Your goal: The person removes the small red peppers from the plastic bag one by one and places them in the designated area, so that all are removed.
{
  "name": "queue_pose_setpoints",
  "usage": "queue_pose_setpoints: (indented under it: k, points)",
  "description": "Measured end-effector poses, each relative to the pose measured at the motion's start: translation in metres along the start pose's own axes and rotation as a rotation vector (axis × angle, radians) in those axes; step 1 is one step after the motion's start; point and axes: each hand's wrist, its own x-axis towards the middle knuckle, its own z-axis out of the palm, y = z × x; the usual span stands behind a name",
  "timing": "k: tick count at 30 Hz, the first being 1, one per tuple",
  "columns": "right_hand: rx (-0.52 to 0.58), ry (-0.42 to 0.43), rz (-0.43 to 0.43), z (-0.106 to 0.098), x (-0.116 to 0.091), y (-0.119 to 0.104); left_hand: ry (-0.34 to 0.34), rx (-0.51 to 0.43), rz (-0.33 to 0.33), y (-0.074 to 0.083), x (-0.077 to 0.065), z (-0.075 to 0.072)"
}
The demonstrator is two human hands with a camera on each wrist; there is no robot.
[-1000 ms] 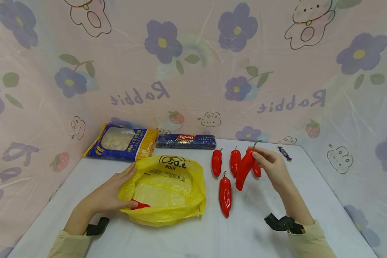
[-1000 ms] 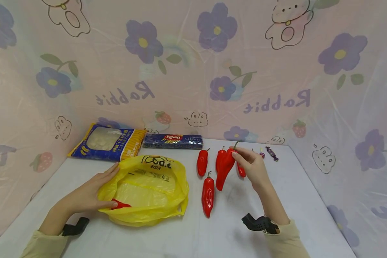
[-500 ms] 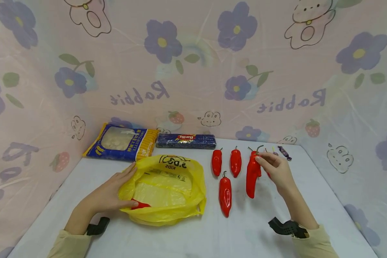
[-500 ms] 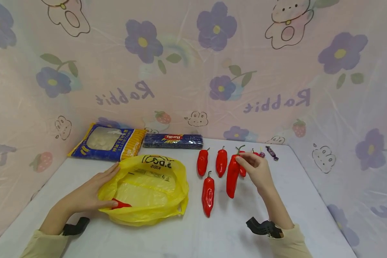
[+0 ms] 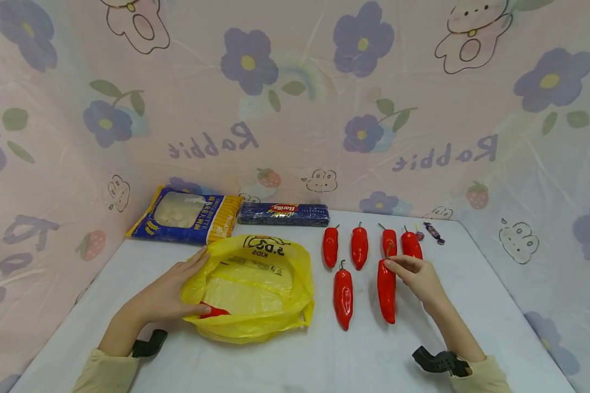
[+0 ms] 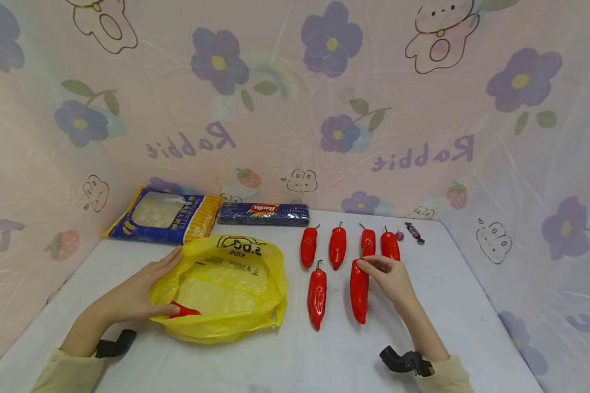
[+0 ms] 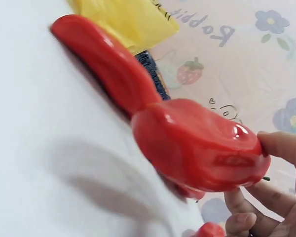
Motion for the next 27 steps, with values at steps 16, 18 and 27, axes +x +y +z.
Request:
queue_pose_setpoints:
  k: [16,18,27]
  points:
    - [-0.019,-0.011,0.045,0.022,0.011,0.021,-0.008,-0.015,-0.004,-0.001,0.0,0.001]
    - [-0.032,-0.007,0.043,0.022,0.01,0.021,-0.006,-0.012,-0.002,-0.001,0.0,0.001]
    - [-0.098,0.024,0.006,0.027,0.009,0.022,0.001,-0.009,-0.003,-0.001,0.0,0.001]
